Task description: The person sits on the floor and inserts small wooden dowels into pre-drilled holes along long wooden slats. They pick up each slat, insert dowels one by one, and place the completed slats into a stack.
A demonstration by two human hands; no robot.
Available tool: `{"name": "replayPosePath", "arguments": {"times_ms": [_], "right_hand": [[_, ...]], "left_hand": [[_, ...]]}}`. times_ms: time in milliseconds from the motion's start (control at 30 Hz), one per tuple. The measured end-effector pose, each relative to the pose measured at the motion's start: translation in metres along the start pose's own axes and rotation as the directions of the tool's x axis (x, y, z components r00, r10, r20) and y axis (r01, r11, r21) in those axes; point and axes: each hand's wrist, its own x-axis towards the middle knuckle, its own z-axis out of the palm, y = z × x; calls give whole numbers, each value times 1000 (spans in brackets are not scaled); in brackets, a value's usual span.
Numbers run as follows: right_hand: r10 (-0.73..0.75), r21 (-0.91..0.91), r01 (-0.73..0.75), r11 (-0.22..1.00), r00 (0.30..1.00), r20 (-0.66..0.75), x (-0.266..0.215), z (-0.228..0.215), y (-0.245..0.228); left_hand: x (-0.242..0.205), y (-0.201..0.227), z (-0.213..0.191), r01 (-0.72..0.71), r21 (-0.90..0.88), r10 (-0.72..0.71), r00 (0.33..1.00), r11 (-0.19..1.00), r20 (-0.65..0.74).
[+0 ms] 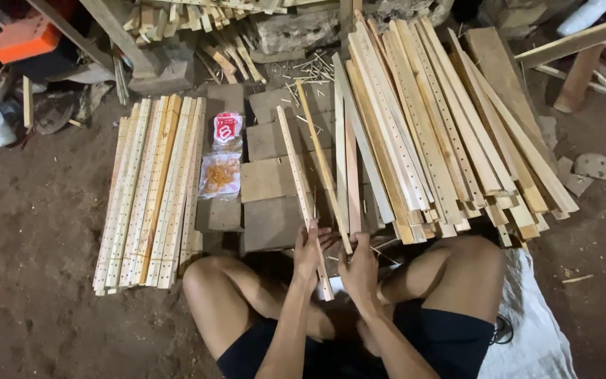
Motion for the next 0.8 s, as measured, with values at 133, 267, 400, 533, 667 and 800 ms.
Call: {"name": "replayPosePath", "arguments": {"times_ms": [133,267,400,533,667,800], "right_hand": [[110,119,-123,985,988,112,-18,9,13],[141,265,-174,948,980,138,-26,16,21],[297,532,-366,764,931,213,-23,28,41],[80,465,-152,872,982,171,-31,4,18],[-124,147,115,982,991,53,-43,2,11],[-243,100,237,966,969,47,-62,-10,-1]], "left_hand": [[-41,33,16,88,209,-71,994,974,-87],[-50,33,15,114,250,-100,993,961,-69],[-61,42,15,115,233,-109,993,966,-38],[-25,5,-12,120,-17,-118,990,993,76],[-17,-4,-14,58,-81,-51,995,995,83],[-11,-16,-21,49,-89,-41,995,995,96]]}}
